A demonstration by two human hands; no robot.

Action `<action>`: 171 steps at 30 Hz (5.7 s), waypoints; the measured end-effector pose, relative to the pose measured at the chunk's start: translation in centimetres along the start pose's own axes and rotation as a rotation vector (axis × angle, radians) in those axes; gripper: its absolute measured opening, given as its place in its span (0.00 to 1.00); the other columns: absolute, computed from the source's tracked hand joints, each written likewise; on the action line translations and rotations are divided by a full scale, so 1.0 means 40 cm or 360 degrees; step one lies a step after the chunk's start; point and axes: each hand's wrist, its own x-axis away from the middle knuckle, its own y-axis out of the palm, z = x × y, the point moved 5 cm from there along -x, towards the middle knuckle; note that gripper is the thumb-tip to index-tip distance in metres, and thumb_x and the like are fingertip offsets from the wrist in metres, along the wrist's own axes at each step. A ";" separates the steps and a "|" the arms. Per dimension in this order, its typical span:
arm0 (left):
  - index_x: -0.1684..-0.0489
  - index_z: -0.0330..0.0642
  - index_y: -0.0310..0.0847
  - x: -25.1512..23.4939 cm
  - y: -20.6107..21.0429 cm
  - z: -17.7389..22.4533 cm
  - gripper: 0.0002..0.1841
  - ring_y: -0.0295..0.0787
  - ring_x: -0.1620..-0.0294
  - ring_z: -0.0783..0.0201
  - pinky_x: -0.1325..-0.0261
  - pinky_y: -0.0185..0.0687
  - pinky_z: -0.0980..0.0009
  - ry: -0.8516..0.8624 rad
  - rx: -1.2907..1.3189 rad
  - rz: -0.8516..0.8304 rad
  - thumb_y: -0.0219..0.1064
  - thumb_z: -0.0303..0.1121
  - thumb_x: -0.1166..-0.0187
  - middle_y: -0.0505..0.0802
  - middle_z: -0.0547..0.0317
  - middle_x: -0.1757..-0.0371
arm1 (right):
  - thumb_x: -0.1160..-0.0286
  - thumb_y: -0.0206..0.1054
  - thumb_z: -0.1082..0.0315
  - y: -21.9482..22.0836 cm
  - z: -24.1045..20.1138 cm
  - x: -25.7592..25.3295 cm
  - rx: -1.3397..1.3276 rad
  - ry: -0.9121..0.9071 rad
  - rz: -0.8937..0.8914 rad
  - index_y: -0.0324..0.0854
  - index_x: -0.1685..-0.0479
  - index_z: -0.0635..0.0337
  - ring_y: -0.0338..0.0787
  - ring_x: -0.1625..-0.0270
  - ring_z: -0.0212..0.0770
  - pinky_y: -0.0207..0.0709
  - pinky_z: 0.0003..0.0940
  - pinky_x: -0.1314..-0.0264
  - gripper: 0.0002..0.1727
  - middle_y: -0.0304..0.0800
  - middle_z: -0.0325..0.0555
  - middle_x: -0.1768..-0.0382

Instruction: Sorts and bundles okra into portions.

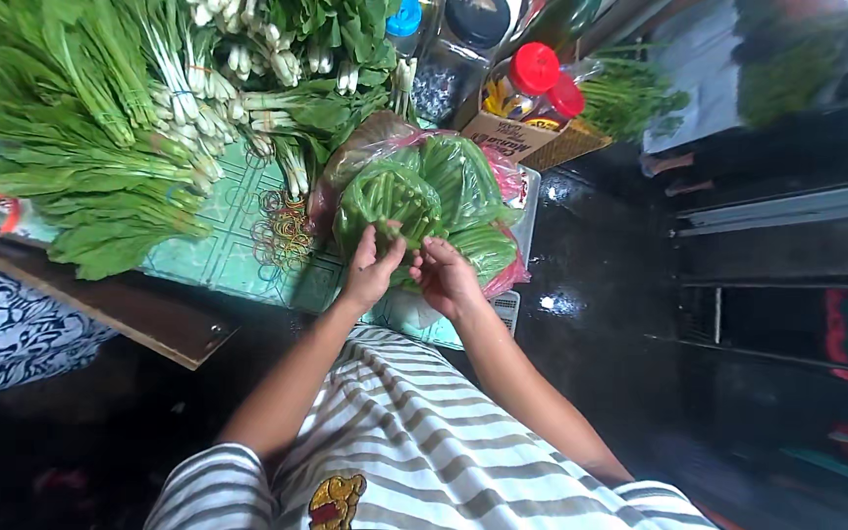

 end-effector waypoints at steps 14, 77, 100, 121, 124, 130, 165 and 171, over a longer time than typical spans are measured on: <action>0.32 0.46 0.69 0.008 -0.120 0.056 0.16 0.88 0.63 0.60 0.54 0.91 0.58 0.0083 -0.0042 0.0377 0.54 0.44 0.07 0.86 0.58 0.61 | 0.30 0.70 0.48 0.301 -0.167 -0.220 0.2668 -0.0491 0.0506 0.83 0.36 0.57 0.87 0.35 0.58 0.85 0.58 0.45 0.28 0.78 0.62 0.30; 0.30 0.33 0.73 0.065 0.332 0.111 0.23 0.83 0.30 0.52 0.24 0.78 0.51 0.0651 -0.1830 -0.0134 0.65 0.25 0.26 0.87 0.44 0.37 | 0.19 0.64 0.46 -0.128 -0.348 0.201 0.1625 -0.1993 -0.0872 0.76 0.20 0.58 0.82 0.32 0.42 0.84 0.38 0.38 0.33 0.78 0.52 0.26; 0.28 0.35 0.72 0.390 -0.464 0.087 0.19 0.93 0.53 0.58 0.46 0.93 0.55 -0.0003 -0.0559 0.0937 0.62 0.32 0.14 0.92 0.51 0.51 | 0.23 0.68 0.57 0.543 0.188 -0.236 0.2863 -0.1321 -0.1032 0.88 0.38 0.52 0.83 0.29 0.61 0.79 0.64 0.30 0.18 0.86 0.58 0.36; 0.29 0.37 0.72 0.448 -0.528 0.071 0.19 0.93 0.55 0.60 0.50 0.94 0.59 0.0085 -0.0303 0.1119 0.65 0.33 0.14 0.90 0.52 0.49 | 0.22 0.64 0.67 0.721 0.176 -0.349 0.2084 -0.1273 -0.1203 0.76 0.41 0.72 0.93 0.51 0.48 0.88 0.48 0.43 0.18 0.90 0.57 0.53; 0.27 0.36 0.70 0.409 -0.509 0.099 0.21 0.93 0.56 0.61 0.50 0.94 0.61 0.0106 -0.0395 0.1040 0.65 0.33 0.14 0.91 0.51 0.50 | 0.23 0.64 0.71 0.663 -0.013 -0.287 0.1337 -0.1375 -0.1154 0.69 0.34 0.69 0.92 0.62 0.41 0.91 0.46 0.53 0.21 0.89 0.48 0.59; 0.31 0.36 0.73 0.319 -0.434 0.121 0.20 0.93 0.59 0.60 0.52 0.94 0.60 0.0113 -0.0527 0.0773 0.67 0.34 0.16 0.92 0.53 0.54 | 0.27 0.47 0.81 0.379 -0.516 -0.042 0.0563 -0.1470 -0.1246 0.64 0.37 0.45 0.92 0.61 0.42 0.90 0.45 0.54 0.23 0.92 0.38 0.51; 0.34 0.38 0.76 0.047 0.506 0.004 0.17 0.92 0.53 0.62 0.47 0.92 0.60 0.0126 -0.0177 -0.0681 0.69 0.31 0.18 0.92 0.54 0.51 | 0.41 0.83 0.50 -0.359 -0.299 0.171 -0.0257 -0.0935 -0.1292 0.42 0.09 0.33 0.88 0.36 0.46 0.87 0.38 0.47 0.59 0.77 0.48 0.21; 0.42 0.40 0.83 0.019 0.551 0.084 0.16 0.87 0.40 0.57 0.36 0.85 0.53 0.0498 -0.1985 -0.0890 0.64 0.41 0.19 0.89 0.52 0.45 | 0.52 0.87 0.55 -0.342 -0.426 0.207 0.0709 -0.1598 -0.1172 0.46 0.14 0.59 0.87 0.33 0.53 0.81 0.52 0.27 0.63 0.90 0.51 0.42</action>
